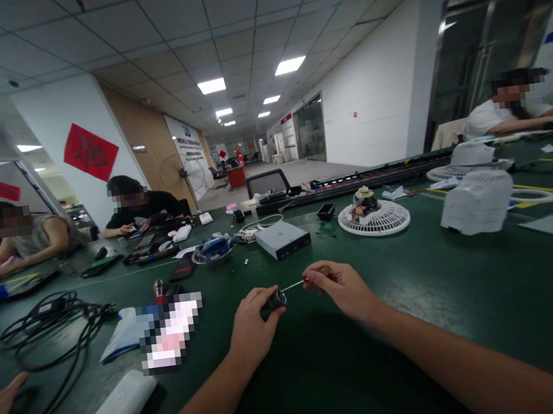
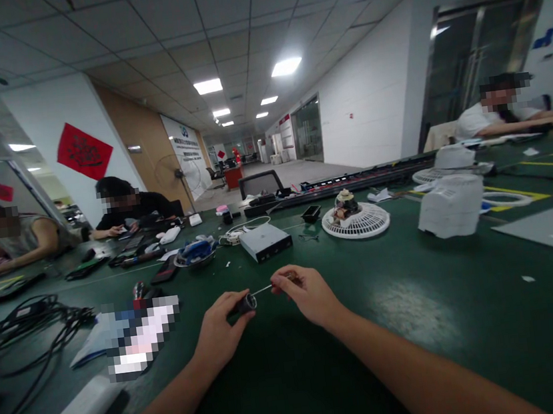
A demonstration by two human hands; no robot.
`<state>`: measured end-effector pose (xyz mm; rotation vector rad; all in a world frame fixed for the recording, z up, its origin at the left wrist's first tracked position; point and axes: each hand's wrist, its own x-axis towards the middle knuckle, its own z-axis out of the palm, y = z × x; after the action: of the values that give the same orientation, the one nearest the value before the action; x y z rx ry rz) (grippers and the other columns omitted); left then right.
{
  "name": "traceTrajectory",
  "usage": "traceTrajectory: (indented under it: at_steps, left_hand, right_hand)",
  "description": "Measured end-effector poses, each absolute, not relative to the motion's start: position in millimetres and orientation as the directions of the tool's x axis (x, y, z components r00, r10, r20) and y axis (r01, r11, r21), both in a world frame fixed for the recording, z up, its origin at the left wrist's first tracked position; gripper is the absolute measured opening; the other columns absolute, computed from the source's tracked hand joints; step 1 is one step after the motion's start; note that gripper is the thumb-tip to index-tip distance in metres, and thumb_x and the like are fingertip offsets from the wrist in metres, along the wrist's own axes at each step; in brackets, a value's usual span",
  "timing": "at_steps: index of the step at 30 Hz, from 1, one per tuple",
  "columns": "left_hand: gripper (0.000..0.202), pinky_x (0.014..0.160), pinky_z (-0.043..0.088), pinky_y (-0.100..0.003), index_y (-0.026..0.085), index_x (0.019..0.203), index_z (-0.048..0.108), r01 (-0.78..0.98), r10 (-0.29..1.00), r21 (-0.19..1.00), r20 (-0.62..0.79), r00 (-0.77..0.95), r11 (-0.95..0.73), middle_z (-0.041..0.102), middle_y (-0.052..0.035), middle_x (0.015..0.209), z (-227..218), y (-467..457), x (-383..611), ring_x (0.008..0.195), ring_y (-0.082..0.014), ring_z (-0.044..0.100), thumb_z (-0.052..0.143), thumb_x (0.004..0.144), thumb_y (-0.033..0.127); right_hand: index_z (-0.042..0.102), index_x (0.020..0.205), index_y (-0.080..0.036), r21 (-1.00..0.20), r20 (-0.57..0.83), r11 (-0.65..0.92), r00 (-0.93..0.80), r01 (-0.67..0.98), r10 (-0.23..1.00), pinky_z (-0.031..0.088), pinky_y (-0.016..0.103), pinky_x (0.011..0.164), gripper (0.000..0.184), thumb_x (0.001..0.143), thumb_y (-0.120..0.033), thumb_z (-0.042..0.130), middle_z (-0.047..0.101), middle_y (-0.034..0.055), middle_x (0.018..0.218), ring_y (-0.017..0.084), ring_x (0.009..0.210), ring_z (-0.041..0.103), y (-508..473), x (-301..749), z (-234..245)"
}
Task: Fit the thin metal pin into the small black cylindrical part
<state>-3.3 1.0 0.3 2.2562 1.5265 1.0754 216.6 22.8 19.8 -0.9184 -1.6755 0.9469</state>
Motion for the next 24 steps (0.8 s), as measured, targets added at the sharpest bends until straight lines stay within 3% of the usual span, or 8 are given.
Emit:
traceTrajectory:
  at_steps: [9,14,21,24]
  left_hand:
    - [0.038,0.093,0.046,-0.037,0.024,0.119,0.064,0.699,0.880,0.570,0.438,0.185,-0.431,0.065,-0.0034,0.111,2.7,0.4,-2.9,0.102,-0.0207,0.060,0.064,0.082,0.018]
    - [0.040,0.091,0.047,-0.037,0.027,0.119,0.064,0.738,0.887,0.532,0.417,0.199,-0.416,0.064,-0.0034,0.112,3.3,-1.4,-1.8,0.100,-0.0215,0.060,0.065,0.080,0.017]
    - [0.041,0.090,0.046,-0.038,0.028,0.112,0.068,0.808,0.898,0.469,0.412,0.158,-0.357,0.065,-0.0022,0.108,-1.6,0.6,-2.4,0.098,-0.0217,0.060,0.068,0.075,0.011]
    - [0.042,0.091,0.046,-0.037,0.028,0.113,0.068,0.803,0.893,0.470,0.420,0.162,-0.367,0.064,-0.0019,0.109,-4.9,2.6,-4.4,0.097,-0.0208,0.060,0.068,0.075,0.011]
  right_hand:
    - [0.067,0.093,-0.016,-0.885,0.352,0.421,-0.302,0.201,0.886,0.047,0.028,0.065,0.029,0.088,-0.042,0.057,0.072,0.0054,0.082,0.018,0.076,0.066,21.4,215.2,19.7]
    - [0.066,0.090,-0.015,-0.917,0.287,0.351,-0.298,0.188,0.910,0.046,0.026,0.057,0.033,0.088,-0.046,0.055,0.072,0.0057,0.077,0.018,0.071,0.067,23.5,217.0,19.9]
    - [0.063,0.081,-0.016,-0.891,0.369,0.411,-0.221,0.193,0.903,0.045,0.027,0.058,0.037,0.090,-0.049,0.050,0.065,0.0024,0.067,0.016,0.063,0.062,23.1,216.3,16.0]
    - [0.062,0.079,-0.017,-0.778,0.533,0.548,-0.137,0.307,0.835,0.046,0.029,0.068,0.034,0.093,-0.044,0.047,0.064,0.0041,0.077,0.017,0.072,0.061,18.1,217.9,20.5]
